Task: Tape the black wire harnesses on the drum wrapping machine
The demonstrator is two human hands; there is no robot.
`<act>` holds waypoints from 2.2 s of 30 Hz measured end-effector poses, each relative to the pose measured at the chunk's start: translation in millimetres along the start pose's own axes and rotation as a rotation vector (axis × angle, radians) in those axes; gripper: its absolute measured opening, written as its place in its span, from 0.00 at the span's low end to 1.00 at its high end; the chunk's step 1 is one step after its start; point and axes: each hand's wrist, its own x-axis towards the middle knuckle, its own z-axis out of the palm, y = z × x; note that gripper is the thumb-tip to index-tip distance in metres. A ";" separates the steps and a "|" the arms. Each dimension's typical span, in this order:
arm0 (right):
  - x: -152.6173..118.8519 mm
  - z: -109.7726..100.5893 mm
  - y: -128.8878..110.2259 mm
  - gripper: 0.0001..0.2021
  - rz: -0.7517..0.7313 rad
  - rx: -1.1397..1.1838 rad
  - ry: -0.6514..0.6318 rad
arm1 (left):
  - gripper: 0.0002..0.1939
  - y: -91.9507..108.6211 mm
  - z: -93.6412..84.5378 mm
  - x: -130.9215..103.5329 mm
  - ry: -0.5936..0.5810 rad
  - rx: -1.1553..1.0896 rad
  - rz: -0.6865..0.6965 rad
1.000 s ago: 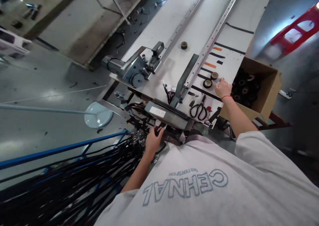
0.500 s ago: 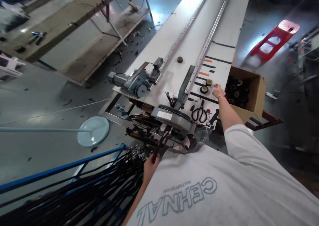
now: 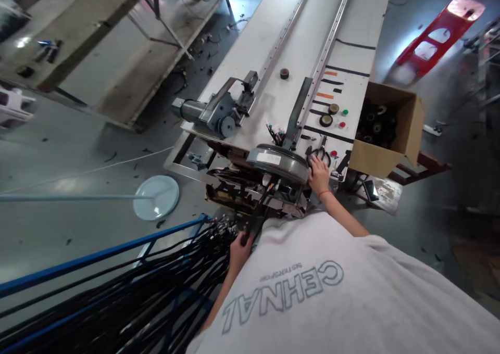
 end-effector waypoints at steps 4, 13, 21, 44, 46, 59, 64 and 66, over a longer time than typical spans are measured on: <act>44.1 -19.4 7.1 0.25 0.191 -0.012 0.051 | 0.16 75.5 9.7 55.0 -0.084 -0.122 0.215; 60.4 -60.0 48.4 0.47 0.914 -0.005 0.190 | 0.20 126.1 18.0 98.0 -0.198 -0.179 0.283; 63.4 -47.4 68.3 0.43 0.883 -0.015 0.287 | 0.25 121.8 19.7 98.6 -0.165 -0.241 0.220; 65.1 -45.9 68.9 0.40 0.861 -0.035 0.290 | 0.23 121.3 18.3 88.6 -0.135 -0.218 0.252; 65.2 -47.1 66.4 0.40 0.866 -0.038 0.289 | 0.24 122.8 19.0 87.2 -0.148 -0.223 0.249; 64.8 -48.6 72.0 0.37 0.830 -0.040 0.263 | 0.22 87.2 -1.8 71.5 -0.288 -0.336 0.273; 66.4 -45.5 78.4 0.39 0.832 -0.049 0.309 | 0.27 71.2 -3.1 55.9 -0.313 -0.444 0.213; 66.9 -45.0 79.3 0.39 0.830 -0.050 0.314 | 0.26 76.5 1.3 58.1 -0.284 -0.457 0.238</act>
